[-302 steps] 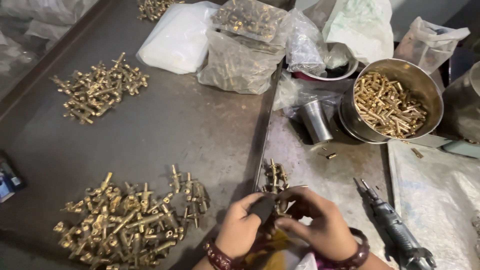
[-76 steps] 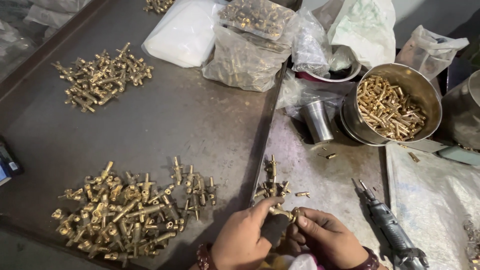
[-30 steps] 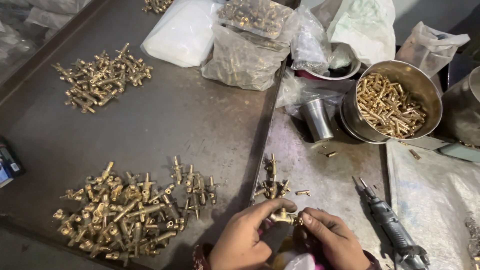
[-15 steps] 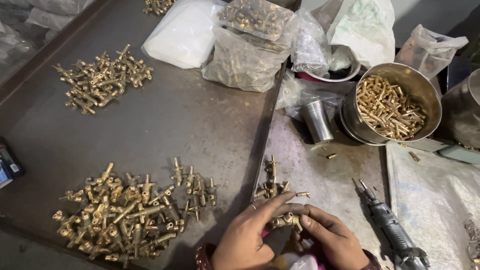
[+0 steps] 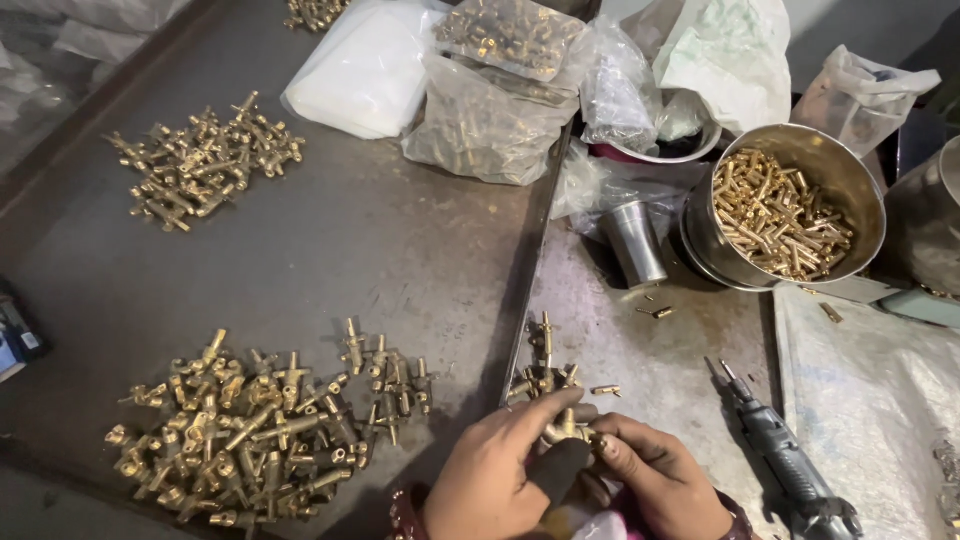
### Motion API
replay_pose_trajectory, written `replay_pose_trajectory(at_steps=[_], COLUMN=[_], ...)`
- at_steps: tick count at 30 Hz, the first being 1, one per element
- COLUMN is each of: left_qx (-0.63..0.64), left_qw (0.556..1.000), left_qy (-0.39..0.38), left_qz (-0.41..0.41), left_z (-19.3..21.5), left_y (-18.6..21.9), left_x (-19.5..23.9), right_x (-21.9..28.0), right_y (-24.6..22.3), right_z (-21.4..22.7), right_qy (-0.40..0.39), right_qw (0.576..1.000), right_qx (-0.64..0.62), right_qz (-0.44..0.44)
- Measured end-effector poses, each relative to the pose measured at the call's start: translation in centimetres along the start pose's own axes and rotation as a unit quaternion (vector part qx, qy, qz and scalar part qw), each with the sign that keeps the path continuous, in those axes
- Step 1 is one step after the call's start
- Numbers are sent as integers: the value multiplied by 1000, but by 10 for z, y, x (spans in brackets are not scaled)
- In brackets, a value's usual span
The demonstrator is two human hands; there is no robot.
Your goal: Cleaning and deburring small brass components using a hand-held rotary power tool at a fabrication workstation.
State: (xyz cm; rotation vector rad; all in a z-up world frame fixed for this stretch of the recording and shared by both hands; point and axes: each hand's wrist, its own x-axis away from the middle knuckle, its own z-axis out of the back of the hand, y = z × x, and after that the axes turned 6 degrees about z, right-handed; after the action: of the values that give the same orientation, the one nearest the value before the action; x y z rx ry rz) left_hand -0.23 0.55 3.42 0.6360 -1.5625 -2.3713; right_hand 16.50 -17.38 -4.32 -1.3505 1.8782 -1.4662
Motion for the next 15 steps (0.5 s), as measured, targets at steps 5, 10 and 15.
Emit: replay_pose_trajectory(at_steps=[5,10,15], left_qx=[-11,-42,186], left_qw=[997,988,933], left_qy=[2,13,-22], left_qz=[82,145,308], left_z=[-14,-24,-19], left_y=[-28,-45,-22], left_x=[2,4,-2], right_x=[2,1,0], right_y=[-9,-31,-34], right_z=[-3,-18,-26], right_qy=[38,6,-16], right_qw=[995,916,810], right_qx=[93,384,513], right_qz=[15,113,284])
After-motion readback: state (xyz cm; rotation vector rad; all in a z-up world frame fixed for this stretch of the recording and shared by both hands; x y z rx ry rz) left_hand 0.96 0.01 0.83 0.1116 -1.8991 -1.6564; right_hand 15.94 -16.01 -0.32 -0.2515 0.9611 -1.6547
